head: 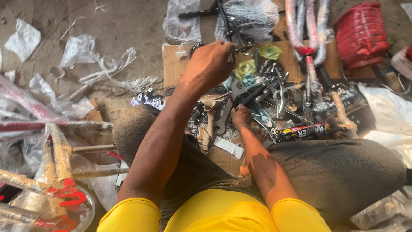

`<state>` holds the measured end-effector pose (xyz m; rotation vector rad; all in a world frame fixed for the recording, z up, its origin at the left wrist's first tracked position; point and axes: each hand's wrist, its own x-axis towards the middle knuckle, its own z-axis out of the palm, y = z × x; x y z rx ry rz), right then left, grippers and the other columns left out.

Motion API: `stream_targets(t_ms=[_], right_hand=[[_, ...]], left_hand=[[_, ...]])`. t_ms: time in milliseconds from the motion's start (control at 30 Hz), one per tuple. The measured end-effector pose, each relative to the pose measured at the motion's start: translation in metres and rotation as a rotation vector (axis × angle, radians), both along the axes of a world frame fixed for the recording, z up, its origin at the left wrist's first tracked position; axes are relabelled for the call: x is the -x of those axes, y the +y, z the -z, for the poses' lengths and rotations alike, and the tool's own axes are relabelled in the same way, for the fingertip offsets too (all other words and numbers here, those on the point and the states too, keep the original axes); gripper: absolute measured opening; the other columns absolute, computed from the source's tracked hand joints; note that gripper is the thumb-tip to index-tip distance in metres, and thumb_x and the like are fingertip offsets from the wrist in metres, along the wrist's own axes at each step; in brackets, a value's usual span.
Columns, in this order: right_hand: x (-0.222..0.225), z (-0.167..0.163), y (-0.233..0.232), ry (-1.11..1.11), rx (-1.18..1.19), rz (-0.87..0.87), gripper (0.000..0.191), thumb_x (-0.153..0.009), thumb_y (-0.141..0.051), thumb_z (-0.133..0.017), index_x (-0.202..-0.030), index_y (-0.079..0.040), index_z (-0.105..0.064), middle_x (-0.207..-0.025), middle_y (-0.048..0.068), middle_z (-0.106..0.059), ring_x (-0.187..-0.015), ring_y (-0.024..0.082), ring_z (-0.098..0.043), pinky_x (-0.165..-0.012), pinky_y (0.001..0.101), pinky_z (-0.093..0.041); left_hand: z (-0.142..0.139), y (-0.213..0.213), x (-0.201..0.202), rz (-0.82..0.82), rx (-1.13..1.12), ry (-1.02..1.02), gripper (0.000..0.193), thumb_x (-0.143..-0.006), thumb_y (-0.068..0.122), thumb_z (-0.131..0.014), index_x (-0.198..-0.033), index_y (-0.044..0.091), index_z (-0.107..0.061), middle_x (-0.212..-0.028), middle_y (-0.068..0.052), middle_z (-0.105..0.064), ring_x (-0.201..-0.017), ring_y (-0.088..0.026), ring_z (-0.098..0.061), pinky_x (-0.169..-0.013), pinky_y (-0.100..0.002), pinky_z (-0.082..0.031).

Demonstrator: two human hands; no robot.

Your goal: The person unpacks bicycle handlebar grips from plastic packaging and installs them onto a handlebar. They then use a screwdriver to tighten a bolt on the handlebar stem, securing the assembly.

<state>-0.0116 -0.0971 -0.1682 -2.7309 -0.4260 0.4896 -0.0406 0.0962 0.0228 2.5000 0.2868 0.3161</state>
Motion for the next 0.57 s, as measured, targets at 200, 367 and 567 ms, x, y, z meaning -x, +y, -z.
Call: stream_targets(t_ms=[200,367,567], right_hand=[[-0.039,-0.015,0.066,-0.197,-0.630,0.065,0.027,-0.099,-0.027,-0.064,-0.105,-0.002,-0.063,-0.105,0.018,-0.067,-0.098,0.034,-0.066,-0.089,0.0429,-0.051],[-0.102,-0.044,0.155,0.855,-1.572,0.230,0.028,-0.099,-0.005,-0.058,-0.127,-0.011,-0.060,-0.111,0.016,-0.069,-0.097,0.023,-0.067,-0.089,0.0344,-0.056],[-0.124,0.007,0.229,1.504,-1.806,0.267,0.029,-0.115,-0.004,-0.064,-0.133,-0.010,-0.042,-0.119,0.018,-0.067,-0.110,0.029,-0.067,-0.099,0.0421,-0.056]], left_hand=[[0.002,0.013,-0.007,-0.191,0.003,-0.203,0.030,-0.085,0.022,-0.078,-0.107,0.005,-0.068,-0.095,-0.018,-0.068,-0.085,-0.038,-0.068,-0.075,-0.049,-0.051],[0.016,0.043,-0.029,-0.491,-0.008,-0.307,0.030,-0.089,0.023,-0.078,-0.112,0.006,-0.066,-0.100,-0.015,-0.065,-0.095,-0.037,-0.065,-0.088,-0.048,-0.048],[0.046,0.083,-0.028,-0.567,-0.107,0.081,0.081,-0.074,0.031,-0.083,-0.144,0.005,-0.049,-0.131,-0.025,-0.061,-0.120,-0.039,-0.060,-0.100,-0.053,-0.043]])
